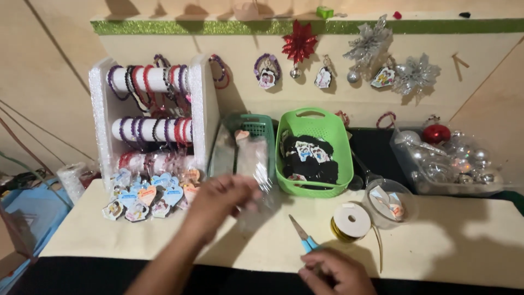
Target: Placing decorative stickers or cutouts into small plastic bags and sealing them with gold wire ties.
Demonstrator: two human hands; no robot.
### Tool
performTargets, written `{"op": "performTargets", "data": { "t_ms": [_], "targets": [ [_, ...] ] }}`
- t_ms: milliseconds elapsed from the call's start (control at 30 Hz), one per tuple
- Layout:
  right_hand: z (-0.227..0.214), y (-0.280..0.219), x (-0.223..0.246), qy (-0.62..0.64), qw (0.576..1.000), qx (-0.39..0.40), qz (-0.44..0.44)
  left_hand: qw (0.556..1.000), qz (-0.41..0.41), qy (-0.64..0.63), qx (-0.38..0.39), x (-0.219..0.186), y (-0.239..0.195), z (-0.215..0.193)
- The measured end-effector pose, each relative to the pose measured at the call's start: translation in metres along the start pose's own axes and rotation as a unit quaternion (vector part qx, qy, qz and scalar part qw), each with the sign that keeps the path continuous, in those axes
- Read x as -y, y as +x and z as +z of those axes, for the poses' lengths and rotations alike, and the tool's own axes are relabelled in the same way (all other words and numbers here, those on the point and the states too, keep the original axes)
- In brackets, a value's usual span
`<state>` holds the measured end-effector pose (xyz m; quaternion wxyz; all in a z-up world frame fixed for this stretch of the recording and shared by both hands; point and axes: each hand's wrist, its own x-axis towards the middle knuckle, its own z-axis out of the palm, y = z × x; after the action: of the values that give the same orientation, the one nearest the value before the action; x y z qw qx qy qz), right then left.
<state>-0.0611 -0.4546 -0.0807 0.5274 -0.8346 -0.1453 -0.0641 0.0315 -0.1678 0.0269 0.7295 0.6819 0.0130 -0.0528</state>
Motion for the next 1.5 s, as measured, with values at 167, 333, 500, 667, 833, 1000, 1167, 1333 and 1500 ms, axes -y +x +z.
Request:
{"op": "performTargets", "data": {
  "t_ms": [167, 333, 500, 667, 833, 1000, 1167, 1333, 1500],
  "targets": [
    [-0.012, -0.001, 0.026, -0.020, 0.983, -0.081, 0.163, 0.995, -0.033, -0.058, 0.078, 0.081, -0.034, 0.038],
    [-0.027, 0.016, 0.067, -0.006, 0.992, -0.087, -0.088, 0.981, -0.030, -0.108, 0.156, 0.121, -0.050, 0.059],
    [-0.028, 0.013, 0.056, -0.041, 0.995, -0.034, -0.084, 0.978, -0.014, -0.104, 0.178, 0.121, -0.045, 0.056],
    [-0.028, 0.013, 0.052, -0.019, 0.998, 0.015, -0.052, 0.969, -0.021, -0.120, 0.216, 0.130, -0.043, 0.056],
    [-0.026, 0.011, 0.040, -0.040, 0.998, 0.028, -0.043, 0.961, -0.010, -0.093, 0.260, 0.113, -0.045, 0.061],
    [-0.034, 0.010, 0.040, -0.069, 0.991, 0.026, -0.115, 0.970, -0.041, -0.047, 0.234, 0.123, -0.041, 0.065],
    [-0.054, 0.023, 0.051, 0.001, 0.991, -0.104, -0.081, 0.979, -0.046, -0.065, 0.188, 0.134, -0.040, 0.065],
    [-0.085, 0.083, 0.105, -0.168, 0.983, -0.076, 0.012, 0.977, 0.001, -0.106, 0.183, 0.141, -0.039, 0.065],
    [-0.086, 0.169, 0.076, -0.282, 0.950, -0.008, -0.132, 0.981, -0.012, -0.099, 0.168, 0.129, -0.040, 0.064]
  ]
}}
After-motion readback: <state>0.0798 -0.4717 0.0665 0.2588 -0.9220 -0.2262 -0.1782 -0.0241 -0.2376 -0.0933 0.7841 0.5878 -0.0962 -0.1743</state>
